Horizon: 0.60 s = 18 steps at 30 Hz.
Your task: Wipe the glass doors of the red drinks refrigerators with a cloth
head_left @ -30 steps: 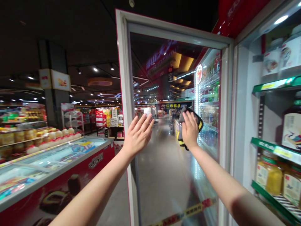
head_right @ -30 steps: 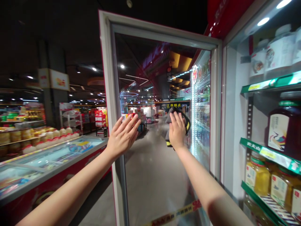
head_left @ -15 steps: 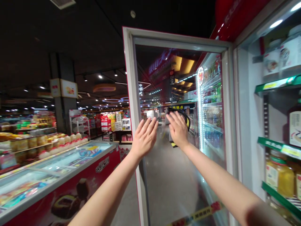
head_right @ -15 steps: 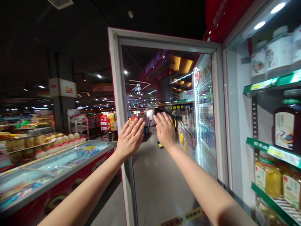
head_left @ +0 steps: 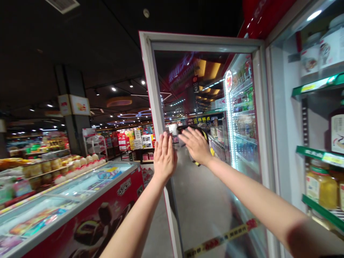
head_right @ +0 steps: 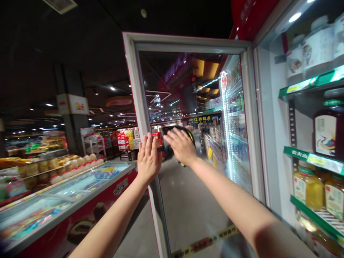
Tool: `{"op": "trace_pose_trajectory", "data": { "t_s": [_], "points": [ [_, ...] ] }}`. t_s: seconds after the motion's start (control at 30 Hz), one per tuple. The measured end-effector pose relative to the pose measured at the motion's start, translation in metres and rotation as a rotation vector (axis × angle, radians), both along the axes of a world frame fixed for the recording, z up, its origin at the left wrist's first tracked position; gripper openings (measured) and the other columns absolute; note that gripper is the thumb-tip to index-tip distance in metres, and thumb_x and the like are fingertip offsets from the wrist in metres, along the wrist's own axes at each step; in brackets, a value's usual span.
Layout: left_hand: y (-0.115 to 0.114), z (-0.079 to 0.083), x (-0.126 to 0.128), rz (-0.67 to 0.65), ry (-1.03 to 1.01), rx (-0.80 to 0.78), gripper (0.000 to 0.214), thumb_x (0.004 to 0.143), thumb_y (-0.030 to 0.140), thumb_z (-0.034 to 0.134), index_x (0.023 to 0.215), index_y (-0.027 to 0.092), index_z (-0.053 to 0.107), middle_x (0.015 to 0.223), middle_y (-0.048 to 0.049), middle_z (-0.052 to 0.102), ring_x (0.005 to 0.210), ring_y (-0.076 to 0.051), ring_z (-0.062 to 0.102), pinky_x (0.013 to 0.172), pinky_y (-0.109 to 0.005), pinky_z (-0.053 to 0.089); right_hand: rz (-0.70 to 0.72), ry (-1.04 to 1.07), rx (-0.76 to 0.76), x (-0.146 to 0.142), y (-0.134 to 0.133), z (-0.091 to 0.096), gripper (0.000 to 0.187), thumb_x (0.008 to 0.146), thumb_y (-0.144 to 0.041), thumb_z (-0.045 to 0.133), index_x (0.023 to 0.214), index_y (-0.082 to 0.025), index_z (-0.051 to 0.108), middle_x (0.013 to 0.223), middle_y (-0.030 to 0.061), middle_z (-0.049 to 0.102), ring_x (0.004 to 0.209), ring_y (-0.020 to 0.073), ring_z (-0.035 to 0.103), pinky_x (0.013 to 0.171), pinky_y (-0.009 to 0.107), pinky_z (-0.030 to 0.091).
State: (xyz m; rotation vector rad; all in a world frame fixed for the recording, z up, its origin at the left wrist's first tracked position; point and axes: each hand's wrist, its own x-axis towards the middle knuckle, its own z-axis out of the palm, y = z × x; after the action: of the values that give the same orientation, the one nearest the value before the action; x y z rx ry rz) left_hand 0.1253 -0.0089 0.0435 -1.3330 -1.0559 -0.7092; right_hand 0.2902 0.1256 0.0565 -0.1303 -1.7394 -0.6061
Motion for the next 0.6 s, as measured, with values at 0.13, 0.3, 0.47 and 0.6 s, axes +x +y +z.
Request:
{"op": "trace_pose_trajectory", "data": {
  "t_s": [0.13, 0.3, 0.47, 0.6],
  "points": [
    [-0.003, -0.016, -0.013, 0.023, -0.040, -0.030, 0.090, 0.096, 0.023, 0.052, 0.164, 0.013, -0.005, 0.169, -0.0197, 0.007, 0.158, -0.033, 0.011, 0.129, -0.057, 0.015, 0.015, -0.195, 0.095, 0.013, 0.002, -0.021, 0.060, 0.092, -0.013, 0.053, 0.148, -0.034, 0.054, 0.148, 0.0016, 0.061, 0.147, 0.0209, 0.044, 0.119, 0.046, 0.039],
    [-0.003, -0.022, -0.014, 0.074, -0.068, -0.033, 0.091, 0.097, 0.021, 0.051, 0.163, 0.010, -0.011, 0.168, -0.0224, 0.008, 0.157, -0.033, 0.012, 0.129, -0.058, 0.015, -0.013, 0.159, -0.114, -0.010, -0.012, -0.001, 0.050, 0.097, -0.016, 0.048, 0.144, -0.029, 0.059, 0.149, 0.0039, 0.060, 0.146, 0.0234, 0.044, 0.122, 0.049, 0.034],
    [-0.008, -0.030, -0.018, 0.073, -0.033, -0.115, 0.088, 0.097, 0.022, 0.049, 0.163, 0.010, -0.009, 0.167, -0.0225, 0.011, 0.157, -0.033, 0.012, 0.128, -0.060, 0.014, 0.006, -0.119, 0.034, -0.021, -0.029, -0.022, 0.052, 0.093, -0.012, 0.053, 0.140, -0.031, 0.062, 0.146, 0.0020, 0.063, 0.145, 0.0218, 0.045, 0.121, 0.047, 0.036],
    [-0.009, -0.040, -0.025, 0.059, -0.027, -0.132, 0.090, 0.097, 0.022, 0.049, 0.162, 0.008, -0.012, 0.167, -0.0251, 0.009, 0.157, -0.034, 0.012, 0.128, -0.059, 0.019, -0.010, -0.181, 0.038, -0.017, -0.035, -0.006, 0.058, 0.089, -0.007, 0.054, 0.140, -0.032, 0.062, 0.145, 0.0020, 0.063, 0.144, 0.0215, 0.047, 0.119, 0.048, 0.038]
  ]
}}
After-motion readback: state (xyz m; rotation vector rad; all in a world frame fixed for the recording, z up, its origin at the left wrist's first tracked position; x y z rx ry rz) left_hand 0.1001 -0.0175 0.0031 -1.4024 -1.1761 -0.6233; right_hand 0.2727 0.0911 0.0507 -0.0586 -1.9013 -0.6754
